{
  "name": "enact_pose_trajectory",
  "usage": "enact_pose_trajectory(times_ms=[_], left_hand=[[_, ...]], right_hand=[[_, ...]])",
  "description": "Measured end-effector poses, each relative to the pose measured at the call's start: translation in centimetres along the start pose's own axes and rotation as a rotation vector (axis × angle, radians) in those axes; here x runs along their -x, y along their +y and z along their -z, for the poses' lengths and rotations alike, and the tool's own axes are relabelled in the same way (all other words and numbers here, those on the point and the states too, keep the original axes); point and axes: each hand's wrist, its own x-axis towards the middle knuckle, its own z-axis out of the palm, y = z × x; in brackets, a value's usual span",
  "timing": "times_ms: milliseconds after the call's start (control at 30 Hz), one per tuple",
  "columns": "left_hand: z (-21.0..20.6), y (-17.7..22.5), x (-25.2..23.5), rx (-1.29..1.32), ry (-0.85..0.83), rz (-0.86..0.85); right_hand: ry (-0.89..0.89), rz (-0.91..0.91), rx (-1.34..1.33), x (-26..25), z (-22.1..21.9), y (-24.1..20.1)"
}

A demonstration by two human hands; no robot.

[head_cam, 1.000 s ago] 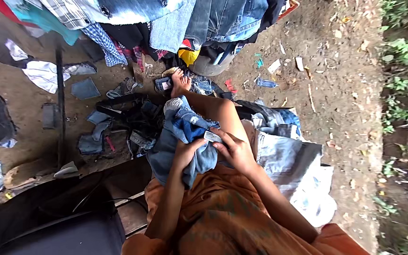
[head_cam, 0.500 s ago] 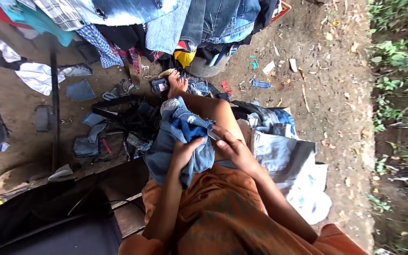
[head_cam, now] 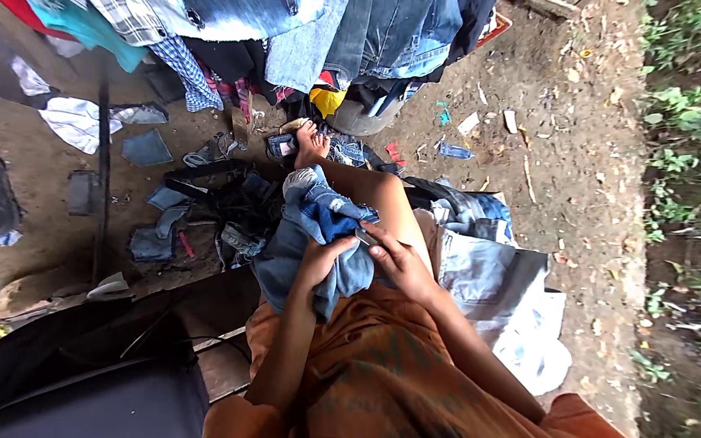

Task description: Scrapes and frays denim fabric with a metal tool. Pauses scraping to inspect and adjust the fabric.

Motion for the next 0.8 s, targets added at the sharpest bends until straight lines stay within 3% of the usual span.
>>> enact_pose_trajectory(times_ms=[200,367,467,567,700,800], left_hand=[[0.4,-0.2,-0.6,0.022,-0.012,-0.015],[0.3,0.0,-0.4,-0.007,0.033,0.019],[0.1,0.1,-0.4,-0.038,0.072,0.022],[-0.2,0.1,0.0,-0.034,0.1,-0.009],[-0.3,-0.7,0.3,-0.061,0.076,-0.117],[-0.2,-1.2,0.3,-0.109,0.076,-0.19]], right_hand=[[0.156,0.062,0.03,-0.8,-1.6,0.6],[0.243,-0.185,-0.585,-1.2,1.4,0.3],[0.051,-0.309,-0.75,-0.6,2.7,-0.5],[-0.064,-0.301,-0.71,0.2,1.7,-1.3],[0.041,-0.096,-0.402,0.6,-0.6,0.0],[0.087,-0.086,-0.285,0.1,-1.1,0.2]])
